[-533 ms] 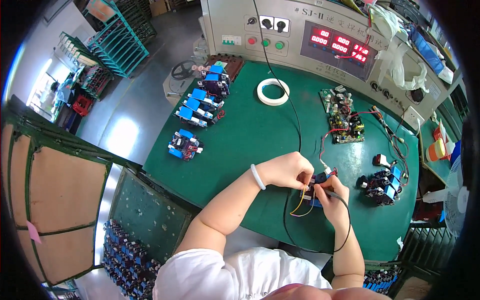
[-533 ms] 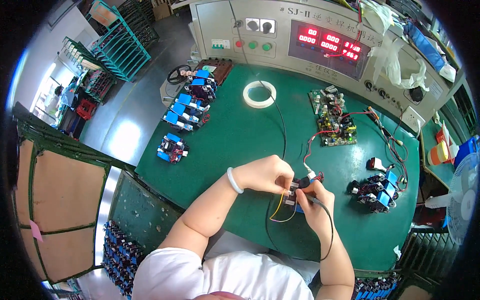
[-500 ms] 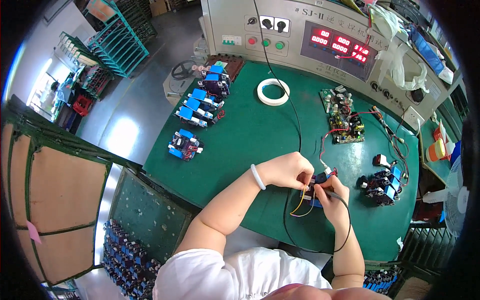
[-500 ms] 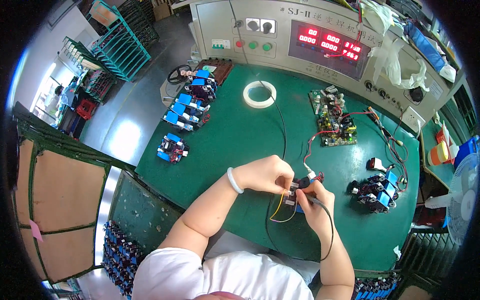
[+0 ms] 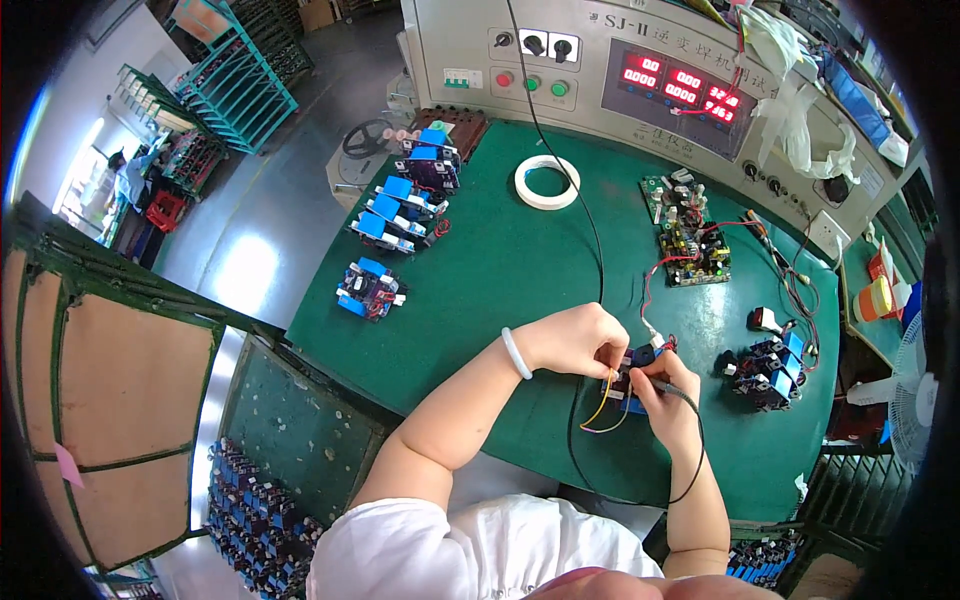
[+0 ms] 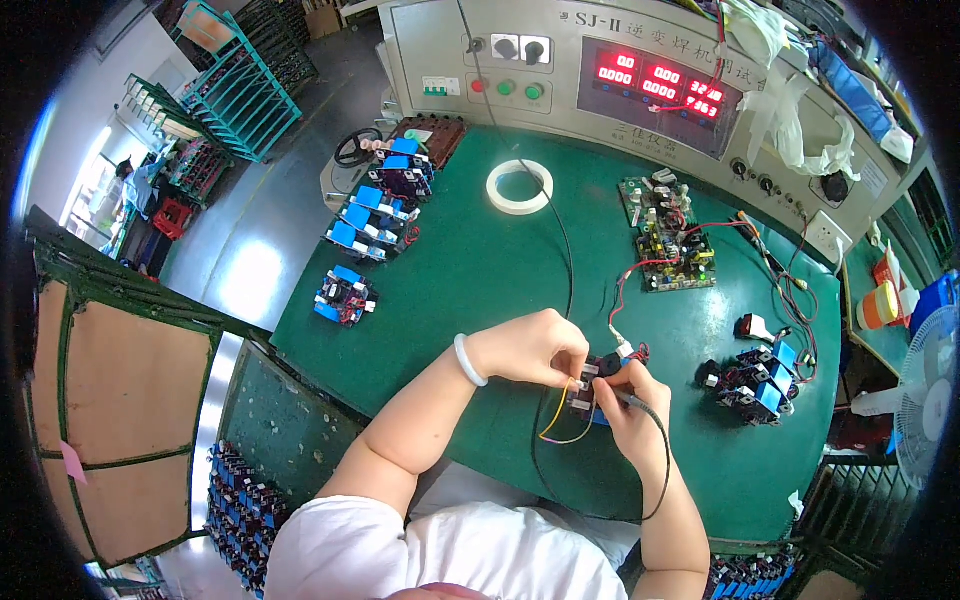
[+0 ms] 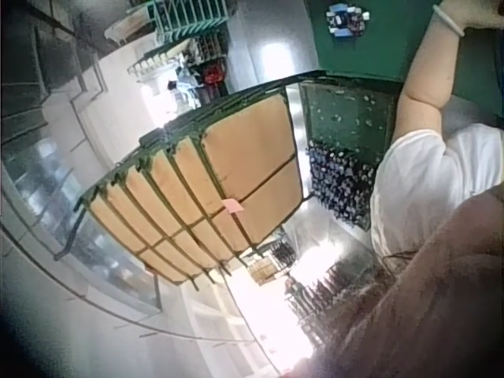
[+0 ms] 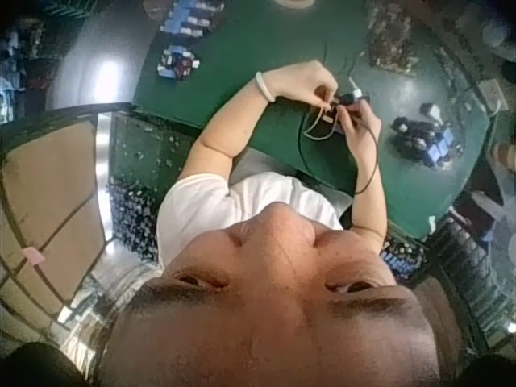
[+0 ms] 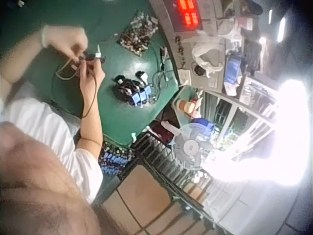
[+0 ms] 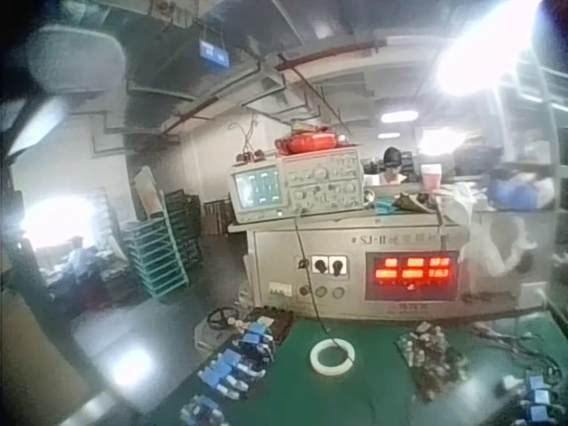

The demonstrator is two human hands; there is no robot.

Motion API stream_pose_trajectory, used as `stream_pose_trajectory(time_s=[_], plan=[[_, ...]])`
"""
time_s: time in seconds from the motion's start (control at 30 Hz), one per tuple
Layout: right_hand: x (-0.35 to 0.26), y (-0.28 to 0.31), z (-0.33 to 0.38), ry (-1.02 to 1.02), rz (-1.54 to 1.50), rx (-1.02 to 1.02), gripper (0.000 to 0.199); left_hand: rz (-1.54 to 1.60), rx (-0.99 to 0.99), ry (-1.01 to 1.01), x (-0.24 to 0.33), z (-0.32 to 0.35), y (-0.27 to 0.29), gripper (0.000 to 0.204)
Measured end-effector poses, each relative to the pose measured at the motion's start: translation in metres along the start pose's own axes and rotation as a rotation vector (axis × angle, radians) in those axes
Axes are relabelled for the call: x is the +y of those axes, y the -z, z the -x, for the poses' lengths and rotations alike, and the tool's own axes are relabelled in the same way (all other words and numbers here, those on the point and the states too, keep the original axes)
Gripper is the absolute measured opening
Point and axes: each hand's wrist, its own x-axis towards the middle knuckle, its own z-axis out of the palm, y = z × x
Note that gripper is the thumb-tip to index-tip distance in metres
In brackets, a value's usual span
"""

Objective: The person tests circuit boards and electronic components using lab measuring instruments with probes.

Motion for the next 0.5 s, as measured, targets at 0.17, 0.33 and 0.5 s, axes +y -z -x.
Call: stream_pose_trajectory(time_s=[0.17, 0.33, 0.5], plan=[[0.005, -0.003, 0.006, -0.004, -0.058, 0.010, 0.018, 0.013, -0.005, 0.015, 0.004, 0.002, -0.003, 0.013], [0.008, 0.007, 0.008, -0.097, -0.151, -0.006, 0.024, 0.026, -0.014, 0.015, 0.002, 0.002, -0.005, 0.014], [0.000, 0.004, 0.003, -0.019, -0.102, 0.032, 0.025, -0.010, 0.010, 0.004, 0.005, 0.003, 0.001, 0.015]])
